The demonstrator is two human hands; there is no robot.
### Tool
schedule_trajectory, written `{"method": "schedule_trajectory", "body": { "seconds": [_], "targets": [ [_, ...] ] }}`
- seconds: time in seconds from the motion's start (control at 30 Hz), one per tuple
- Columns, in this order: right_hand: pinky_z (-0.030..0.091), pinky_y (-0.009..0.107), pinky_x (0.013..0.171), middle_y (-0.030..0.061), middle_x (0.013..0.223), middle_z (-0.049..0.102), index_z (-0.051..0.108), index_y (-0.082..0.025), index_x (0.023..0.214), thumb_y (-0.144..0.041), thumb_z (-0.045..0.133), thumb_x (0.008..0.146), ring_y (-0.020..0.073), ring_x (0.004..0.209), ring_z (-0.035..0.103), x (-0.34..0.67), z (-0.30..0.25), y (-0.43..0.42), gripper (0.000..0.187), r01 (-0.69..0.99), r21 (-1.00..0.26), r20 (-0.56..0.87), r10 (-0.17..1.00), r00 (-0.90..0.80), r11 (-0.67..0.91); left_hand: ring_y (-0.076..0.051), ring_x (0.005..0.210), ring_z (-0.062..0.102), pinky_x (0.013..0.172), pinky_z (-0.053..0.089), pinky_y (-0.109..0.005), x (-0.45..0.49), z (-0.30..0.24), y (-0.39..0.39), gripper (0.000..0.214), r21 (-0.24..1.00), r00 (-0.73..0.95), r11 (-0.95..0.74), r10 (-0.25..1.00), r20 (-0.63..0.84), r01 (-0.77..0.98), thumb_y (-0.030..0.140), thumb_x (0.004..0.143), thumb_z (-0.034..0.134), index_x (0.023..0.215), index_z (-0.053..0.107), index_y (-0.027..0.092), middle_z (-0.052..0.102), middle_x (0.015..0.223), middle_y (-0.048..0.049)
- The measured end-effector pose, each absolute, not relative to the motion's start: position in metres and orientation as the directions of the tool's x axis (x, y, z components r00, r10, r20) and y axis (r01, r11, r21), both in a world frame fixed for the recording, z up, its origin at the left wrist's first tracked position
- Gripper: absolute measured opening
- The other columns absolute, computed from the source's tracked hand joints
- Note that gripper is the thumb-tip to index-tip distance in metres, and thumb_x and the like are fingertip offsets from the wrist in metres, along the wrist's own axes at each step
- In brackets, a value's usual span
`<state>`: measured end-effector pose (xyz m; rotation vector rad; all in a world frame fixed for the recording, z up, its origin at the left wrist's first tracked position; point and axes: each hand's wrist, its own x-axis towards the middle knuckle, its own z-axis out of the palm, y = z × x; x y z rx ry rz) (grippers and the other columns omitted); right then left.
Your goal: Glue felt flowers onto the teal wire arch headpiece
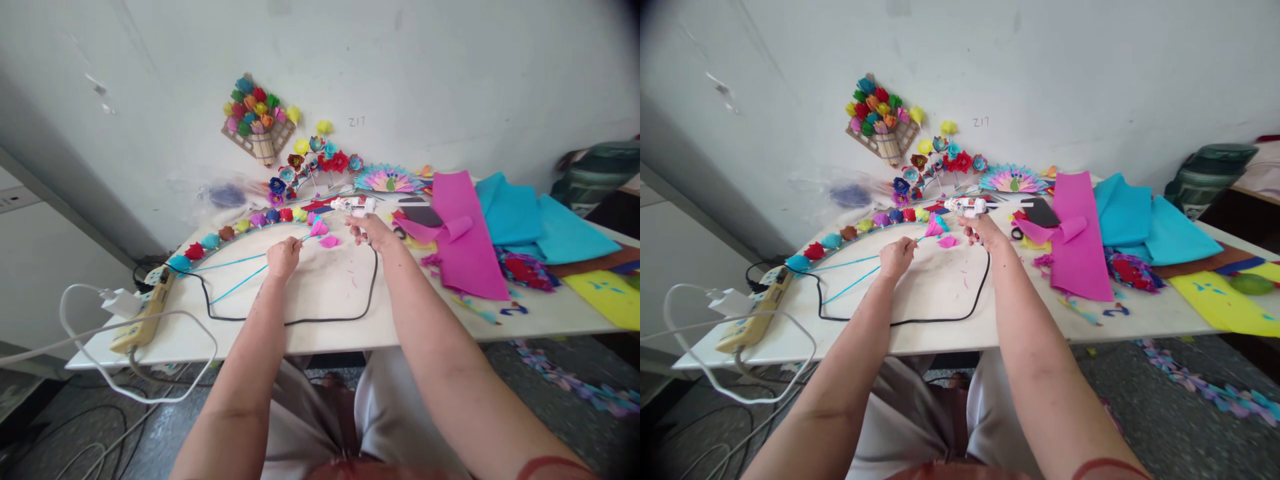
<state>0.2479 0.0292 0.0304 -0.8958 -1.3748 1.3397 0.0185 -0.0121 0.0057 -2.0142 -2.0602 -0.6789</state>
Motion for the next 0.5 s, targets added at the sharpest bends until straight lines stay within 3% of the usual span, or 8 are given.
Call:
{"method": "schedule_trajectory", "body": {
  "seconds": [0.2, 0.33, 0.5],
  "targets": [
    [0.035, 0.019, 0.032, -0.0047, 0.044, 0.046, 0.052, -0.013, 0.068, -0.033, 0.065, 0.062, 0.0026, 0.030, 0.031, 0.247, 0.034, 0.025, 0.025, -0.124, -0.988, 0.131, 0.941, -0.311, 0.096, -0.014, 0.066, 0.056, 0.058, 0.031, -0.023, 0.018, 0.008, -0.013, 0.037, 0.315, -0.079, -0.081, 0.882, 0.464, 0.946, 0.044, 0.082, 0.030, 0.077, 0.060, 0.023, 0.063, 0.064, -0.0009],
    [0.033, 0.018, 0.031, -0.0045, 0.044, 0.046, 0.053, -0.012, 0.067, -0.034, 0.064, 0.063, 0.0025, 0.030, 0.031, 0.245, 0.032, 0.027, 0.025, -0.116, -0.989, 0.123, 0.944, -0.305, 0.091, -0.011, 0.054, 0.052, 0.054, 0.031, -0.022, 0.013, 0.008, -0.013, 0.039, 0.503, -0.065, -0.190, 0.892, 0.446, 0.843, 0.046, 0.080, 0.032, 0.069, 0.059, 0.020, 0.056, 0.050, 0.0012],
    [0.034, 0.019, 0.031, -0.0044, 0.046, 0.047, 0.054, -0.012, 0.069, -0.035, 0.064, 0.063, 0.0016, 0.028, 0.029, 0.245, 0.028, 0.030, 0.025, -0.127, -0.988, 0.128, 0.938, -0.322, 0.092, -0.007, 0.040, 0.038, 0.047, 0.030, -0.021, 0.005, 0.009, -0.013, 0.038, 0.761, -0.016, -0.300, 0.926, 0.377, 0.576, 0.046, 0.076, 0.039, 0.062, 0.056, 0.016, 0.043, 0.040, 0.0035]
  ]
}}
